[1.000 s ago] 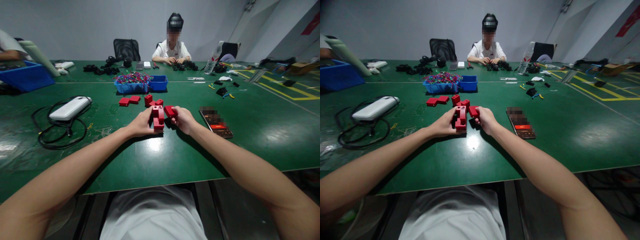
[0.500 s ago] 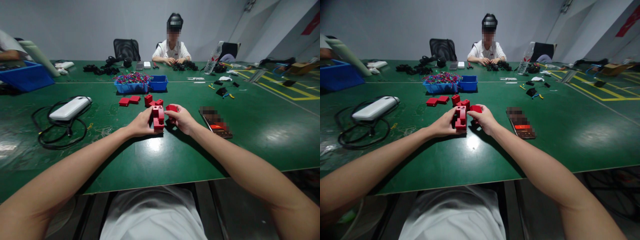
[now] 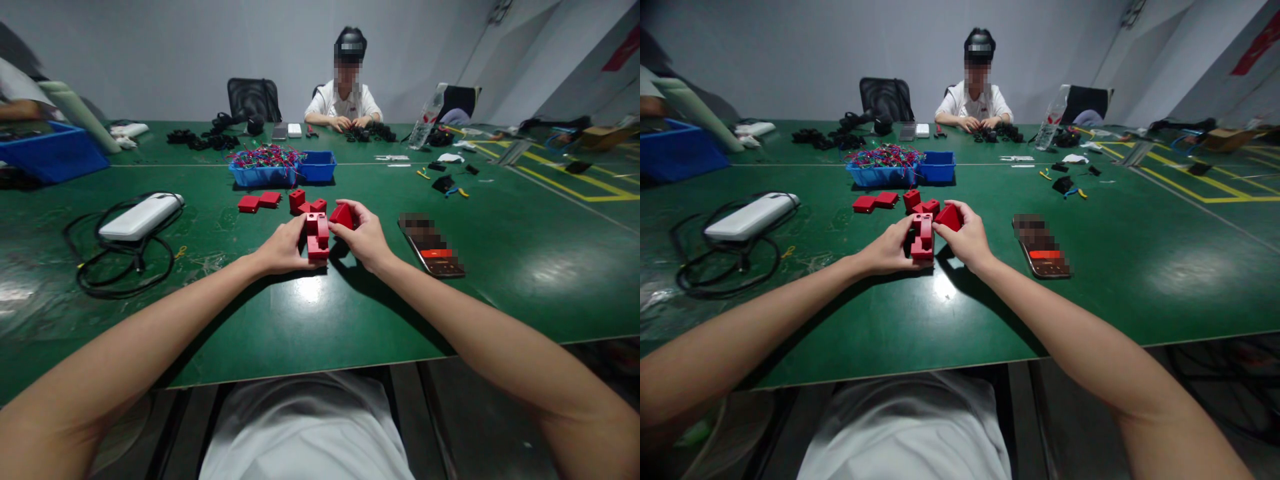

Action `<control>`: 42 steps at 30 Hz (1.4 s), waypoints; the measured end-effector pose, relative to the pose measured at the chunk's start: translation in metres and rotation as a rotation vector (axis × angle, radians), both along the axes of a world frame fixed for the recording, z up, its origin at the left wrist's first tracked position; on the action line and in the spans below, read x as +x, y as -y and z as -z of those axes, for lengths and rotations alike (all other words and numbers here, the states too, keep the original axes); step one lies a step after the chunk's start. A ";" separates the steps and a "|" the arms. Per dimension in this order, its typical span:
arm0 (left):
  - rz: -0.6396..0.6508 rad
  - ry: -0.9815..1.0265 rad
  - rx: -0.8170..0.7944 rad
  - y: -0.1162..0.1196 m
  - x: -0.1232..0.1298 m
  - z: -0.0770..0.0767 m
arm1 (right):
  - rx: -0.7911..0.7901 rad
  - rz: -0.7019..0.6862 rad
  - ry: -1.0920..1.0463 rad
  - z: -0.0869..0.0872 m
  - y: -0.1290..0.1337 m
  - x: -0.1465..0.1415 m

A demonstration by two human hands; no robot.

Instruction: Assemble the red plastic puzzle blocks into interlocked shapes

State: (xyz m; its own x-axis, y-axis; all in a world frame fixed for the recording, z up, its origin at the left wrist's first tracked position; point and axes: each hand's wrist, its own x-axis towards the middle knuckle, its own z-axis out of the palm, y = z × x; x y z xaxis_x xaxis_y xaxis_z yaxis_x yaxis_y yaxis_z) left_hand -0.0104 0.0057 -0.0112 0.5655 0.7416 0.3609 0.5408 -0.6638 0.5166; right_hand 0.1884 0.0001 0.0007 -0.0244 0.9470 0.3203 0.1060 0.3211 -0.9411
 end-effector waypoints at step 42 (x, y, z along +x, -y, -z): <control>0.156 0.092 0.001 -0.002 0.003 -0.003 | 0.597 -0.269 0.474 -0.012 0.037 -0.006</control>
State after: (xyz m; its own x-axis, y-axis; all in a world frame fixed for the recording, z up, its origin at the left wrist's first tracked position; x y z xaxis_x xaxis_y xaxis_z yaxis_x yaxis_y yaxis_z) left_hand -0.0077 0.0072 -0.0085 0.6382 0.6471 0.4170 0.3814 -0.7363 0.5589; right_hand 0.1825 -0.0367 0.0130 -0.4870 0.5619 0.6686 0.2988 0.8266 -0.4770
